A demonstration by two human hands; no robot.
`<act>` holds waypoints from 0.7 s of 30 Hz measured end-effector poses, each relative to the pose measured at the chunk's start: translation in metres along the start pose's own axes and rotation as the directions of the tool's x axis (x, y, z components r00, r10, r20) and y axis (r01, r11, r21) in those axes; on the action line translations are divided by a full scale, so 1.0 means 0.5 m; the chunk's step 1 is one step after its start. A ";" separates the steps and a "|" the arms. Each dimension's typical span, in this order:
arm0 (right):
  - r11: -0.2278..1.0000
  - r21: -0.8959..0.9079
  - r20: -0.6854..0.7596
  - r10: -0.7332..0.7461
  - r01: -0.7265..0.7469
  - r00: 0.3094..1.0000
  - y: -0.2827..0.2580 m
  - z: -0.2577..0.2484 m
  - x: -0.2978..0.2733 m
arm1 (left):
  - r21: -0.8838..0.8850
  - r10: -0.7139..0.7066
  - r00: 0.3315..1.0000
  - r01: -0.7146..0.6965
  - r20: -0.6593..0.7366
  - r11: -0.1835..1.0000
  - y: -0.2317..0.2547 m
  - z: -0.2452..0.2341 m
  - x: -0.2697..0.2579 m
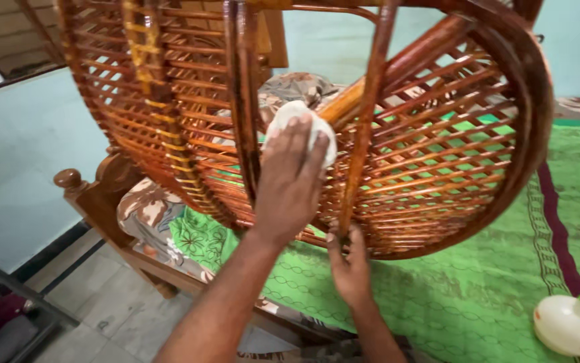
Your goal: The person wipes a rattan chair with a white cloth, cleaning the backrest, armrests, and seat. They occasionally spray the chair with a green spray bottle and continue wiping different sections.
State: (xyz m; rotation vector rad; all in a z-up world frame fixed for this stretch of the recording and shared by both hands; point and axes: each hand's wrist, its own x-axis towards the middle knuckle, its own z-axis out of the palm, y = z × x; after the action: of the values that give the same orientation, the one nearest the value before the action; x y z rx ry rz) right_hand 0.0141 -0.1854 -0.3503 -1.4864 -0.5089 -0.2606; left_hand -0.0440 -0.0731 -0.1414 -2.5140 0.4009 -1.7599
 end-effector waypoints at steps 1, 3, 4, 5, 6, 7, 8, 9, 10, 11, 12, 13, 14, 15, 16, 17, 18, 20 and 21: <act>0.999 0.036 0.001 -0.021 0.021 1.000 0.003 -0.001 -0.001 | 0.042 -0.007 1.000 0.006 0.010 0.999 0.003 -0.001 -0.003; 0.995 0.095 0.007 -0.012 0.011 1.000 0.006 0.000 -0.002 | -0.065 -0.034 0.999 0.034 0.008 0.997 0.005 0.004 0.015; 0.993 0.116 0.015 0.024 -0.026 1.000 0.004 0.002 -0.002 | -0.111 -0.054 0.998 0.055 0.009 0.992 0.002 0.005 0.031; 0.989 0.137 0.024 0.060 -0.063 0.998 0.002 0.004 -0.001 | -0.176 -0.072 0.997 0.076 0.030 0.982 0.004 0.015 0.056; 0.993 0.108 0.032 0.043 -0.047 0.999 -0.002 0.003 -0.001 | -0.244 -0.089 0.995 0.100 0.054 0.965 0.010 0.033 0.088; 0.996 0.079 0.040 0.026 -0.029 0.999 -0.006 0.002 0.000 | -0.310 -0.105 0.991 0.124 0.078 0.942 0.014 0.044 0.112; 0.999 0.045 0.042 0.011 -0.012 0.999 -0.008 -0.003 -0.002 | -0.320 -0.149 0.981 0.181 0.120 0.930 0.018 0.050 0.127; 0.997 0.077 0.042 0.013 -0.016 0.999 -0.010 -0.005 -0.002 | -0.328 -0.191 0.968 0.236 0.164 0.915 0.021 0.055 0.137; 0.994 0.111 0.040 0.019 -0.023 0.999 -0.012 -0.007 -0.004 | -0.335 -0.228 0.950 0.290 0.212 0.896 0.024 0.057 0.142; 0.989 0.144 0.038 0.024 -0.029 0.999 -0.013 -0.009 -0.004 | -0.318 -0.198 0.967 0.240 0.160 0.917 0.026 0.055 0.138; 0.994 0.108 0.029 0.015 -0.018 0.999 -0.015 -0.004 0.000 | -0.295 -0.162 0.981 0.187 0.107 0.937 0.021 0.047 0.131; 0.997 0.072 0.020 0.005 -0.007 1.000 -0.016 -0.002 0.004 | -0.269 -0.124 0.991 0.134 0.055 0.954 0.014 0.041 0.124; 0.999 0.034 0.017 -0.002 0.001 1.000 -0.015 0.000 0.005 | -0.264 -0.108 0.993 0.117 0.048 0.957 0.004 0.036 0.113; 0.999 0.033 0.011 0.005 -0.006 1.000 -0.012 0.000 0.006 | -0.259 -0.093 0.995 0.100 0.041 0.961 -0.007 0.031 0.101; 0.999 0.037 0.010 0.010 -0.010 1.000 -0.007 0.002 0.006 | -0.247 -0.077 0.996 0.083 0.033 0.965 -0.022 0.024 0.087; 0.999 0.041 0.009 0.014 -0.015 1.000 0.000 0.001 0.003 | -0.232 -0.053 0.997 0.063 0.048 0.971 -0.035 0.015 0.071; 0.997 0.077 0.018 0.012 -0.013 1.000 0.006 0.000 0.003 | -0.215 -0.024 0.998 0.036 0.061 0.976 -0.050 0.004 0.060; 0.988 0.152 0.035 0.006 -0.011 0.999 0.019 -0.004 0.004 | -0.114 0.091 0.993 -0.082 0.071 0.990 -0.082 -0.022 0.040; 0.982 0.186 0.054 0.006 -0.016 0.999 0.024 -0.005 0.005 | -0.029 0.175 0.982 -0.174 0.076 0.984 -0.098 -0.038 0.034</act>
State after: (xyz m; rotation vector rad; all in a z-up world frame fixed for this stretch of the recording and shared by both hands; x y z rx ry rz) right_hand 0.0222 -0.1866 -0.3597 -1.3161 -0.5526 -0.1607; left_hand -0.0471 -0.0277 -0.1100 -2.4671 0.6183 -1.5966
